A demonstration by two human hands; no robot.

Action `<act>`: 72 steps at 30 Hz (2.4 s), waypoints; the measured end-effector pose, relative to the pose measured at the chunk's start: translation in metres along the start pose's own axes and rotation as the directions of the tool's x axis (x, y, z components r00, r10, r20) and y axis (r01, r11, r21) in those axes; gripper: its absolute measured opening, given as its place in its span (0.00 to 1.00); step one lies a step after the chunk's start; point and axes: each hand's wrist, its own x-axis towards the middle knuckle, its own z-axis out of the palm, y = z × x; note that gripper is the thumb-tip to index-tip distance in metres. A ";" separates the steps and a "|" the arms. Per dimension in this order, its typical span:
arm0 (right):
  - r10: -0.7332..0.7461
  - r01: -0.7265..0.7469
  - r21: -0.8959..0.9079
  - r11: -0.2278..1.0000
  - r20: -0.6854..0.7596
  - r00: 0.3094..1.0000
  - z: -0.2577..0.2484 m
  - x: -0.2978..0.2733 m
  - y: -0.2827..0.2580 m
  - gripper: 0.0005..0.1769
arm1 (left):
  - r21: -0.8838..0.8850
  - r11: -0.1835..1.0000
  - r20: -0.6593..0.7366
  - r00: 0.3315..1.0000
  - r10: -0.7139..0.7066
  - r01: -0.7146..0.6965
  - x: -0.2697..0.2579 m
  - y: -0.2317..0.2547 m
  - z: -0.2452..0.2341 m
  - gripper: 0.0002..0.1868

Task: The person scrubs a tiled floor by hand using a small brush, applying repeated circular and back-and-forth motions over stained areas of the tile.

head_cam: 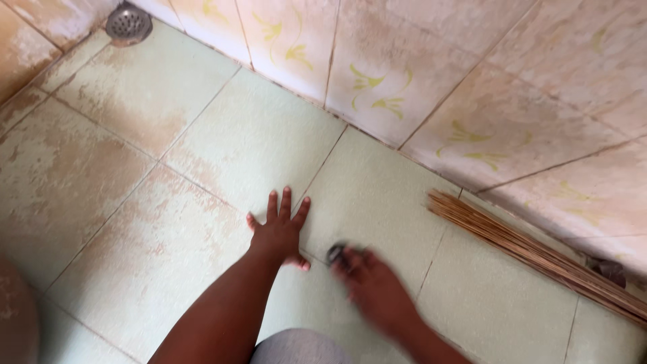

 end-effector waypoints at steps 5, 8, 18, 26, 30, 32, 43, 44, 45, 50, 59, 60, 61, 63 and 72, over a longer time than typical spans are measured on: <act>0.408 -0.412 0.062 0.909 0.061 0.911 -0.052 0.014 0.047 0.38 | -0.003 1.000 -0.007 1.000 0.007 -0.007 -0.004 -0.002 0.008 0.80; 0.653 -0.657 0.066 0.751 0.076 0.754 -0.086 0.019 0.071 0.42 | 0.012 1.000 0.012 1.000 0.002 -0.002 -0.008 -0.001 0.007 0.80; 0.707 -0.698 0.116 0.707 -0.100 0.700 -0.039 -0.106 0.106 0.40 | 0.042 0.999 0.018 1.000 -0.005 0.005 -0.003 -0.003 0.007 0.80; 0.621 -0.603 0.151 0.783 -0.135 0.772 -0.019 -0.026 0.023 0.37 | 0.027 1.000 -0.003 1.000 -0.003 0.004 -0.008 -0.001 0.007 0.79; 0.453 -0.454 0.011 0.891 0.032 0.891 -0.015 -0.006 -0.002 0.39 | 0.031 0.999 -0.015 1.000 -0.008 0.009 -0.006 -0.002 0.006 0.80; 0.547 -0.538 0.121 0.834 -0.063 0.835 -0.012 -0.031 0.034 0.38 | 0.016 1.000 -0.030 1.000 0.004 -0.004 -0.006 -0.003 0.010 0.80; 0.593 -0.592 0.063 0.804 -0.168 0.787 -0.013 -0.019 0.019 0.37 | 0.039 0.999 0.005 1.000 -0.018 0.018 -0.004 0.001 0.007 0.80; 0.486 -0.482 0.067 0.873 -0.184 0.854 -0.011 0.001 -0.014 0.36 | 0.031 0.999 0.023 0.999 -0.029 0.028 -0.005 0.001 0.006 0.80; 0.426 -0.425 0.028 0.905 -0.022 0.905 -0.011 0.018 -0.042 0.40 | 0.037 0.999 0.024 0.999 -0.030 0.029 -0.007 0.001 0.006 0.80; 0.460 -0.438 0.153 0.886 -0.162 0.873 -0.005 -0.005 -0.002 0.39 | 0.040 0.999 0.002 1.000 -0.017 0.016 -0.005 -0.002 0.008 0.80; 0.925 -0.925 0.040 0.377 -0.067 0.374 -0.024 -0.184 0.146 0.39 | 0.047 0.999 0.010 1.000 -0.023 0.023 -0.004 -0.001 0.005 0.80; 0.886 -0.888 0.044 0.458 -0.102 0.452 -0.021 -0.166 0.134 0.41 | 0.050 0.999 0.003 1.000 -0.021 0.021 -0.003 0.000 0.003 0.80; 0.840 -0.844 0.047 0.535 -0.131 0.526 -0.017 -0.147 0.114 0.44 | 0.046 0.999 0.004 1.000 -0.019 0.019 -0.005 0.000 0.005 0.80; 0.717 -0.734 0.003 0.679 -0.214 0.663 -0.011 -0.096 0.063 0.43 | 0.045 0.999 0.005 1.000 -0.017 0.016 -0.005 0.000 0.005 0.80; 0.688 -0.714 0.196 0.673 0.189 0.700 -0.076 -0.017 -0.033 0.42 | -0.184 0.983 -0.196 0.979 -0.051 0.014 -0.008 -0.052 0.050 0.72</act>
